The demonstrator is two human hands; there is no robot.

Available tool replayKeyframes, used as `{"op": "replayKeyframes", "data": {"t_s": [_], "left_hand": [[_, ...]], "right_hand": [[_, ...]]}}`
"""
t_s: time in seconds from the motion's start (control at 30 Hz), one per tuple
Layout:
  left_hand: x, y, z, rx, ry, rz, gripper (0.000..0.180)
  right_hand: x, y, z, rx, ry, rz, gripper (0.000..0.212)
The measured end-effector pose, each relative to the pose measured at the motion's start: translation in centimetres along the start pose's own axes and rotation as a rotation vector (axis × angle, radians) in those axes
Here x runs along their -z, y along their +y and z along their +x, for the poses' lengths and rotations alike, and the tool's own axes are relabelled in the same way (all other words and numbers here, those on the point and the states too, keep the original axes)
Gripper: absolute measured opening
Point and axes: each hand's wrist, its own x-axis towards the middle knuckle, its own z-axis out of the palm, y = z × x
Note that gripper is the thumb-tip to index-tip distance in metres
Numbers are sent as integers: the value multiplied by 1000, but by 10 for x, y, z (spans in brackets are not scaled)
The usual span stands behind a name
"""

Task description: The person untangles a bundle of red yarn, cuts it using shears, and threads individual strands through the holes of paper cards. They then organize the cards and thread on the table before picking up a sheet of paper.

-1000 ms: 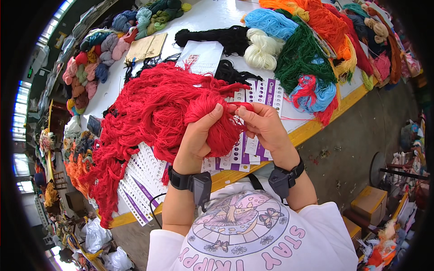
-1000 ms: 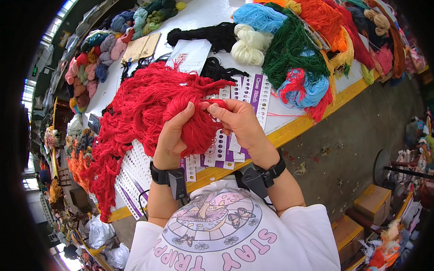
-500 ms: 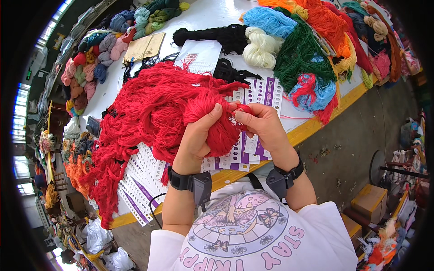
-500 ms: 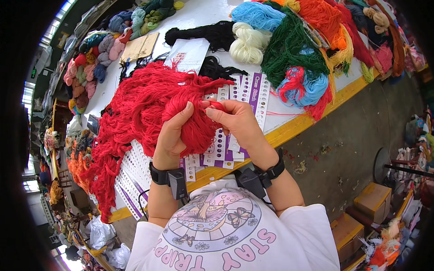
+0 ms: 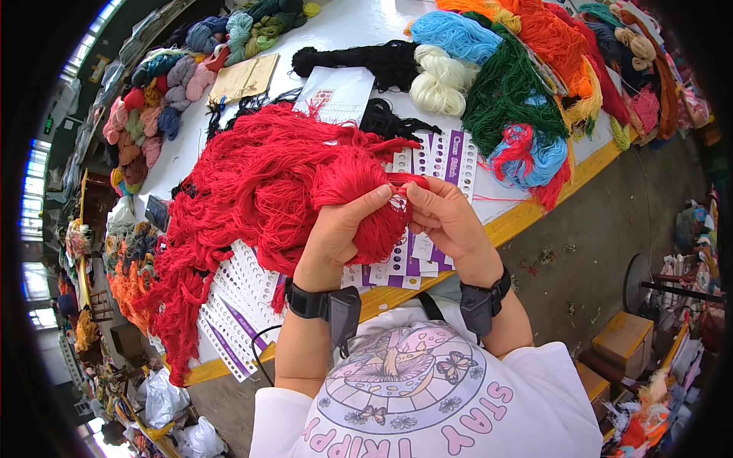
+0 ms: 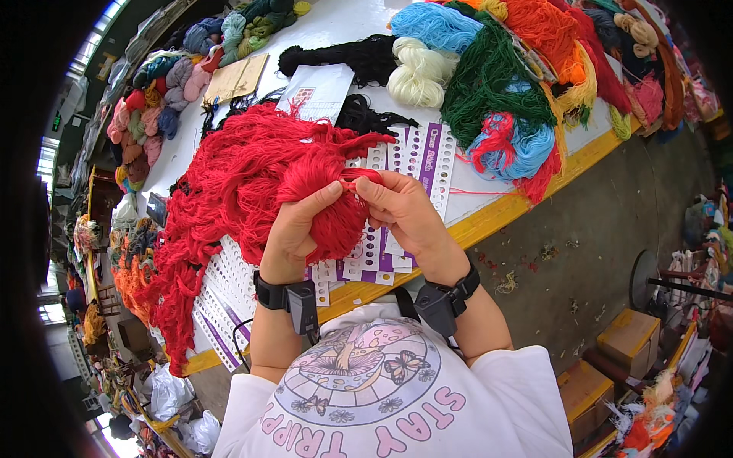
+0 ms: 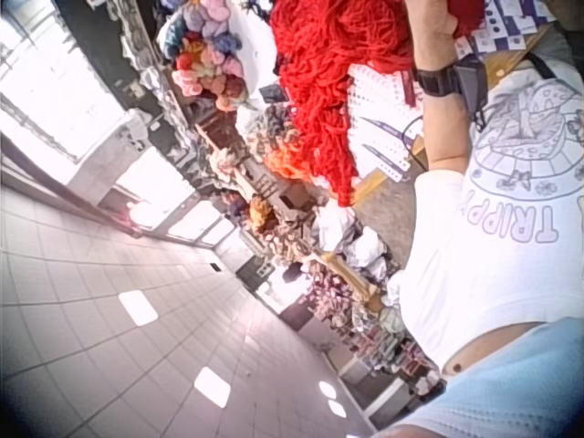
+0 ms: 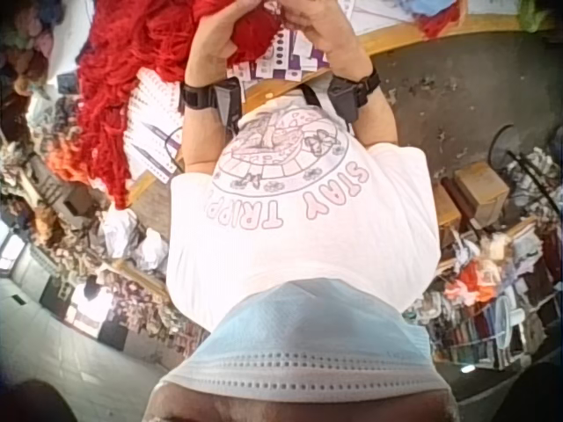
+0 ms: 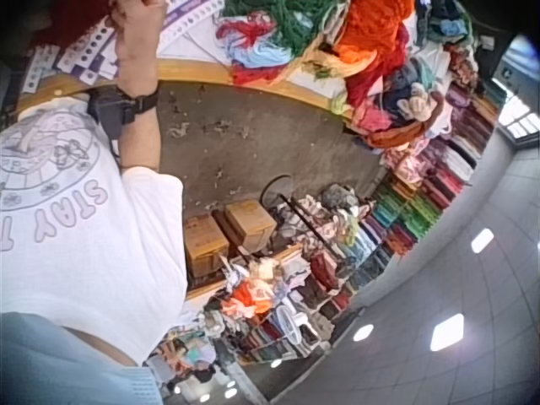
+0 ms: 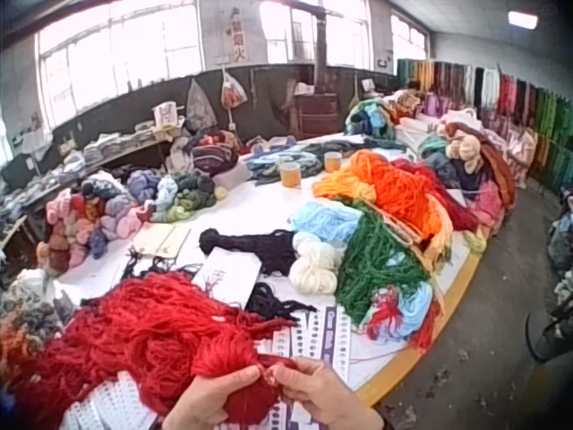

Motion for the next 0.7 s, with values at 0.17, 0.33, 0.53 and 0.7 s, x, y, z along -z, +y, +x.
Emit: {"op": "replayKeyframes", "data": {"t_s": [0.17,0.33,0.53,0.7], "left_hand": [[2,-2,0,5,15,8,22],[4,-1,1,16,11,-4,21],[1,1,2,7,9,-8,20],[10,-2,5,26,-23,-36,25]], "right_hand": [[0,-1,0,-16,-3,33,20],[0,0,1,-28,-9,18,18],[-4,3,3,476,122,-810,21],[4,-5,7,-2,-21,201,21]]}}
